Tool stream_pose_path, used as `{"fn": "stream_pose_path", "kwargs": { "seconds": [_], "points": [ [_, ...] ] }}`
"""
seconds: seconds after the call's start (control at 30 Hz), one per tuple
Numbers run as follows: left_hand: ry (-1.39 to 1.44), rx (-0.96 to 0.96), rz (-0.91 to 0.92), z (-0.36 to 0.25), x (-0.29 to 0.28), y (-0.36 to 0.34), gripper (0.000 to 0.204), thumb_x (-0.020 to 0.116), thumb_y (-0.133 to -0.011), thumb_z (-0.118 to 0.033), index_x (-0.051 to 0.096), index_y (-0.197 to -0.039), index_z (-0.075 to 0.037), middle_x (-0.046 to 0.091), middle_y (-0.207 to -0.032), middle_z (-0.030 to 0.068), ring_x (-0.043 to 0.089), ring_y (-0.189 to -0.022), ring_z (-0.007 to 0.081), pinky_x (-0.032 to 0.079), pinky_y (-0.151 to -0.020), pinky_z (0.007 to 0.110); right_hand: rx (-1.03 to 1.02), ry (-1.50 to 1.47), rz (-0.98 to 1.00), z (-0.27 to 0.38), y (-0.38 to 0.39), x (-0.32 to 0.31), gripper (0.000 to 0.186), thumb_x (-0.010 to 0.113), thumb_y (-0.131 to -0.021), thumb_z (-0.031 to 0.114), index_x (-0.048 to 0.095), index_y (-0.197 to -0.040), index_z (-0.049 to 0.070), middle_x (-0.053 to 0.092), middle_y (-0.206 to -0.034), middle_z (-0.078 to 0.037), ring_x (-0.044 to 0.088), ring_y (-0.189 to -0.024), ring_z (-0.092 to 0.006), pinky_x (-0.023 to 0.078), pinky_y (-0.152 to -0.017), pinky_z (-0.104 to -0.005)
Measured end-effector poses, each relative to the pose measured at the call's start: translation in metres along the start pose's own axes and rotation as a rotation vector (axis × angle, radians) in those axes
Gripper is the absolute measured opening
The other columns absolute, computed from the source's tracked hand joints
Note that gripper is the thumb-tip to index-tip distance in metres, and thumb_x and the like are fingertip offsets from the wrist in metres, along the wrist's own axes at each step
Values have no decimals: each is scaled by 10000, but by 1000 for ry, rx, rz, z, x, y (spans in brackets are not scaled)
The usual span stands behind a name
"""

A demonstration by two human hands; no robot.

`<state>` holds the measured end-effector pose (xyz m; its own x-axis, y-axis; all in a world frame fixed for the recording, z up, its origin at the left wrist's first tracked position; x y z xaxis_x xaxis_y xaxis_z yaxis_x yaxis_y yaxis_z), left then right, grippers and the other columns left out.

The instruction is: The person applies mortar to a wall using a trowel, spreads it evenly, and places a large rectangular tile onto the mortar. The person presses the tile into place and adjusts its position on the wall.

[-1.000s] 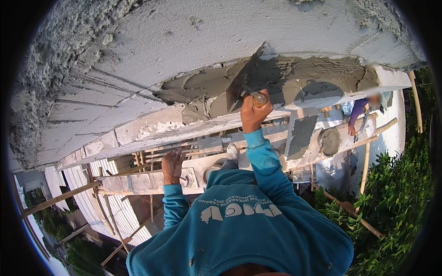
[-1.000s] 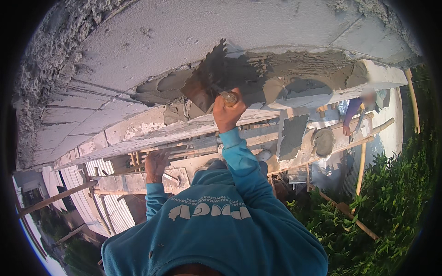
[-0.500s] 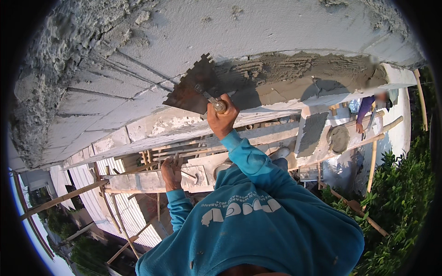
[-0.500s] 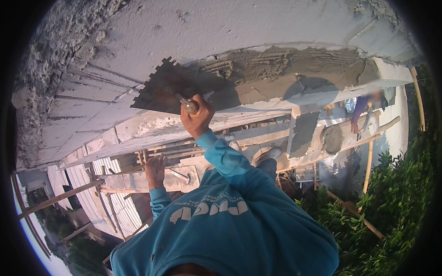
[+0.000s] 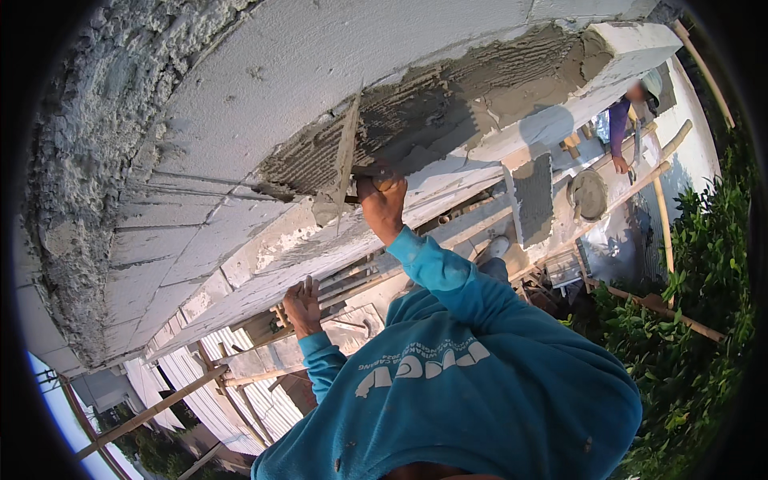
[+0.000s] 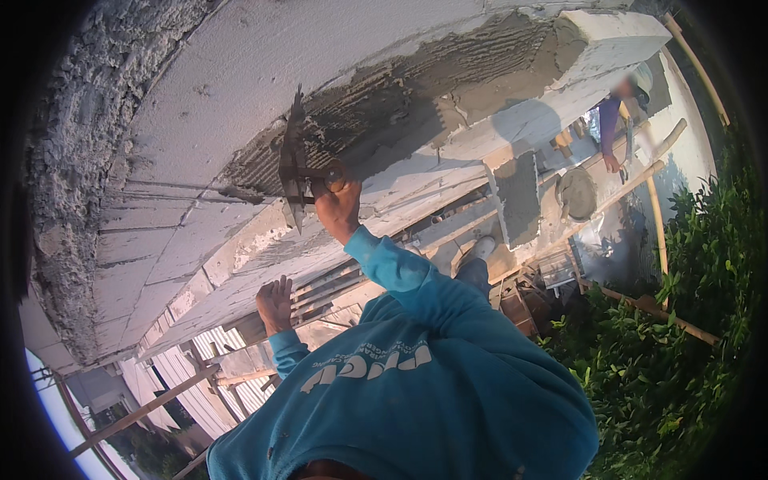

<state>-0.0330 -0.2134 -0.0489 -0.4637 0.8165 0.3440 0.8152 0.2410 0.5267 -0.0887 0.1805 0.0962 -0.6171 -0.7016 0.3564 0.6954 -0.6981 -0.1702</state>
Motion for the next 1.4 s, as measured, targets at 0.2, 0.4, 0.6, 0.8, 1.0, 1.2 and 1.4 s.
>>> {"fn": "stream_pose_path", "kwargs": {
  "seconds": [0.2, 0.4, 0.6, 0.8, 1.0, 1.2, 1.4],
  "points": [
    [-70, 9, 11, -2, 21, -15, 246, 500, -845, -93, 428, -980, 99, 413, -1176, 245, 420, -1242, 437, 376, -1058, 565, 156, -472, -477, -3, -107, -186, 178, 623, -752, 29, 476, -668, 84, 462, -581, 16, 390, -448, -71, 325, -406, -259],
    [-68, -2, 17, 5, 15, -13, 220, 504, -846, -102, 441, -935, 90, 441, -1119, 213, 460, -1206, 428, 381, -1057, 565, -110, 155, -493, 30, -122, -140, 170, 634, -744, 83, 514, -645, 16, 521, -586, -4, 480, -525, -113, 410, -498, -323],
    [-153, 30, 29, -11, 37, -19, 227, 509, -846, -105, 441, -921, 99, 438, -1159, 233, 461, -1205, 422, 390, -1053, 554, -170, 285, -220, 30, -67, -64, 172, 643, -745, 107, 510, -718, 0, 543, -590, -100, 527, -540, -209, 445, -547, -369],
    [-150, 90, 33, -18, 64, -26, 202, 500, -856, -104, 443, -920, 80, 450, -1085, 206, 472, -1195, 419, 403, -1038, 555, -208, 137, -332, 46, -76, -131, 127, 627, -730, 83, 531, -772, 11, 596, -695, -93, 563, -555, -259, 463, -577, -404],
    [-164, 43, -69, -5, 12, -17, 257, 542, -814, -107, 457, -978, 72, 400, -1225, 232, 409, -1254, 415, 363, -1058, 542, 74, -211, -402, 15, -176, -241, 121, 554, -757, 0, 456, -721, 62, 367, -578, 12, 309, -419, -89, 272, -384, -298],
    [-146, 4, -145, 3, -42, -6, 495, 549, -808, -105, 338, -1194, 122, 293, -1350, 252, 343, -1301, 434, 345, -1072, 560, 116, -34, -254, 7, -159, -196, 117, 593, -719, 52, 503, -645, 39, 498, -578, 8, 467, -451, -80, 377, -406, -249],
    [-125, 16, -165, -7, -35, -20, 396, 538, -816, -89, 385, -1125, 105, 350, -1284, 243, 383, -1274, 437, 382, -1046, 562, -58, 114, -68, 15, -93, -95, 113, 626, -774, 80, 587, -749, -23, 550, -615, 11, 479, -558, -54, 398, -475, -275]
  ]
}}
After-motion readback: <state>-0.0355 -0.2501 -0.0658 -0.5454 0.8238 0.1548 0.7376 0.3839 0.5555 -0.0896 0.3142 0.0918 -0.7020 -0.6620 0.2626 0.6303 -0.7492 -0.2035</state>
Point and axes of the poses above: each hand's wrist, its own y-axis away from the middle knuckle, its own x-axis out of the palm, z = x × y, the point moved 10 cm from there along -y, towards the middle knuckle
